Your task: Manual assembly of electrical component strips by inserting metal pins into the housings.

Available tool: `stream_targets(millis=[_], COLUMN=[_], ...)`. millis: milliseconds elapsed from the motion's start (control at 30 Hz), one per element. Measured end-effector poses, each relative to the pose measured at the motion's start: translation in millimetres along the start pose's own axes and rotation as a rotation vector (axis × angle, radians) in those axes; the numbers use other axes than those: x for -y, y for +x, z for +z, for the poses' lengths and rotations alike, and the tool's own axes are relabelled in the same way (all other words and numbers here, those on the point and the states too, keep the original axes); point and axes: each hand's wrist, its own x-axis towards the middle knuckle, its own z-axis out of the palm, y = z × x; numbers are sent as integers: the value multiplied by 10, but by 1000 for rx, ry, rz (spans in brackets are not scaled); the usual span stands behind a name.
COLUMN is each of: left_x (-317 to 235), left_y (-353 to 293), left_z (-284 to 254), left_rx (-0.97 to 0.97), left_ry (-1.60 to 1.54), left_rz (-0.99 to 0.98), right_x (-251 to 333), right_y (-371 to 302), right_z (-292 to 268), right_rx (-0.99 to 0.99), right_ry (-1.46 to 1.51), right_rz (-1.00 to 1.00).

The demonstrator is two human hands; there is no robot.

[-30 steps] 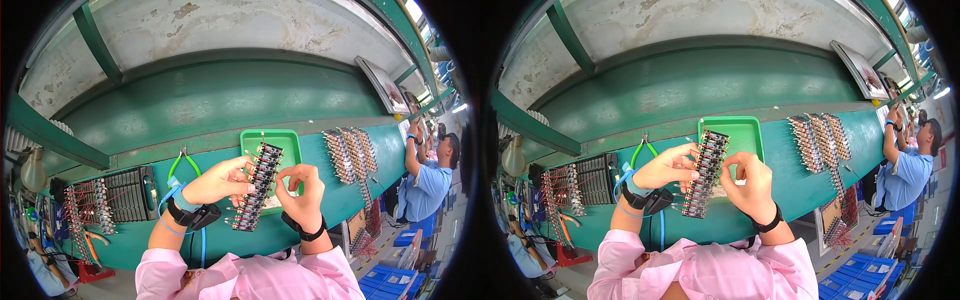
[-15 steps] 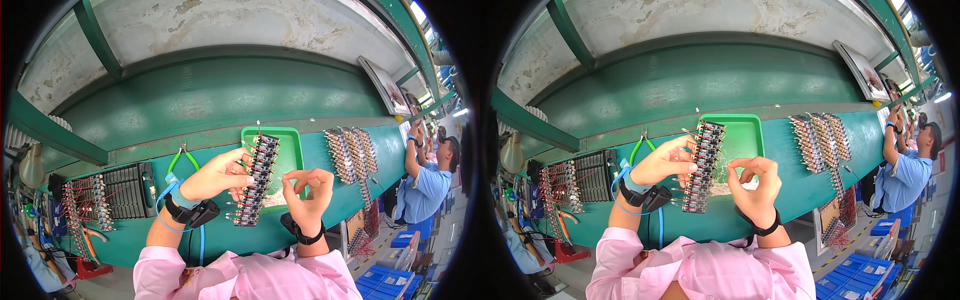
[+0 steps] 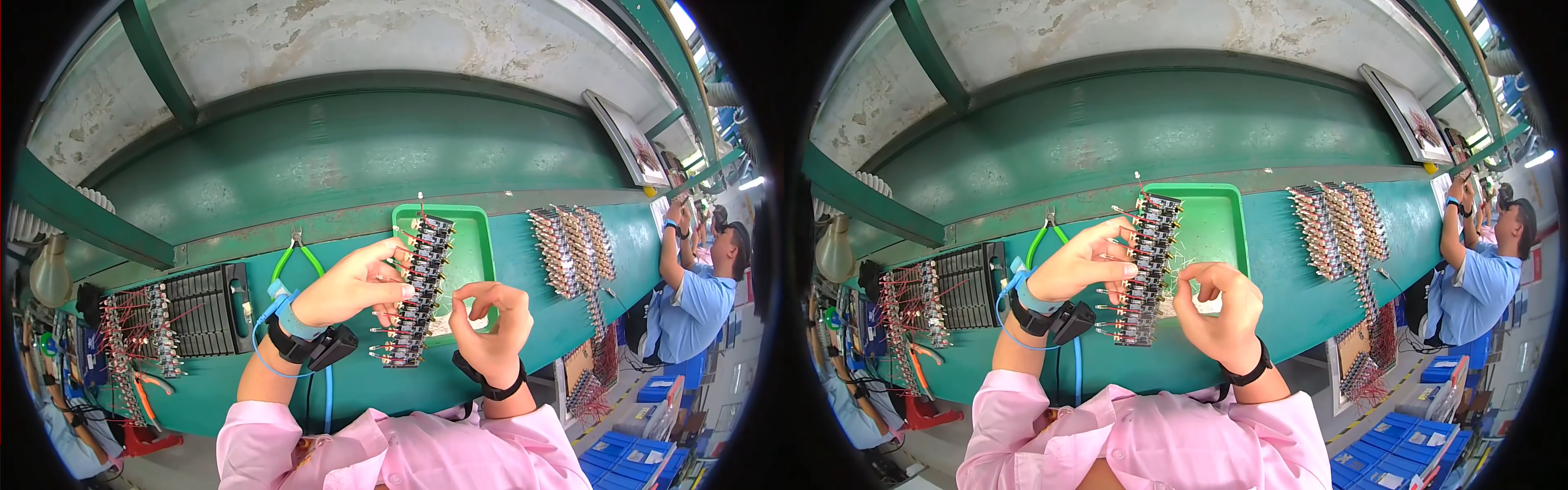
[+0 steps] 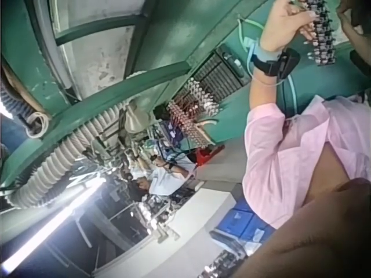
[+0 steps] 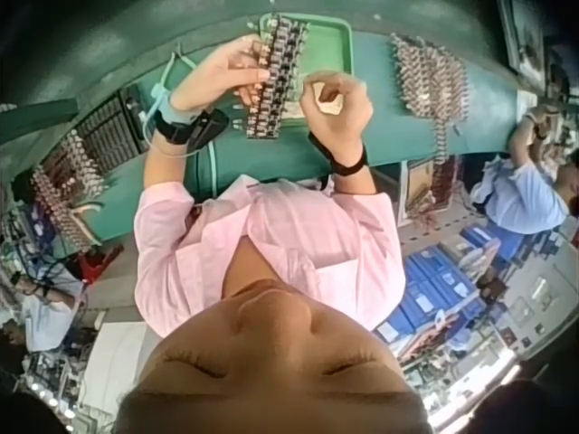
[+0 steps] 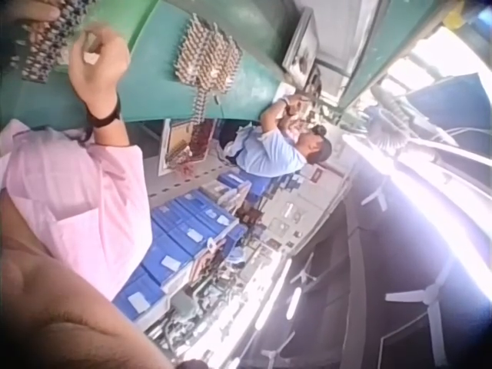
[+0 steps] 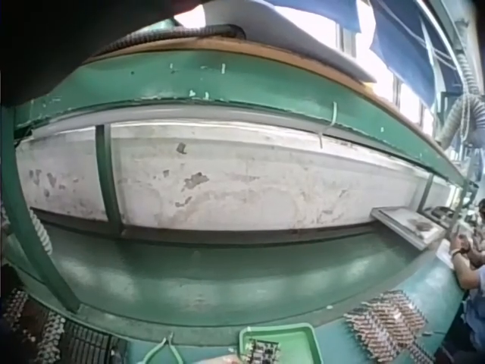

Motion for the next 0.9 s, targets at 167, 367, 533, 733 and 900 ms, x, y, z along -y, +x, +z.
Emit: stream_targets(millis=[167, 367, 533, 733, 900], left_x=[-4, -20, -17, -26, -25], left_y=[5, -2, 1, 4, -1], left_z=[7, 8, 11, 20, 29], left_rx=[5, 12, 8, 2, -9], left_ry=[0, -3, 0, -2, 11], left_rz=[-1, -3, -10, -6, -11], right_x=[17, 9, 4, 7, -1], right_y=[25, 25, 26, 27, 28], right_z=[21, 52, 48, 40, 41], right_rx=[16, 13, 8, -5, 11], right_ry=[-26, -52, -56, -37, -51], right_rz=[-60, -102, -110, -104, -115])
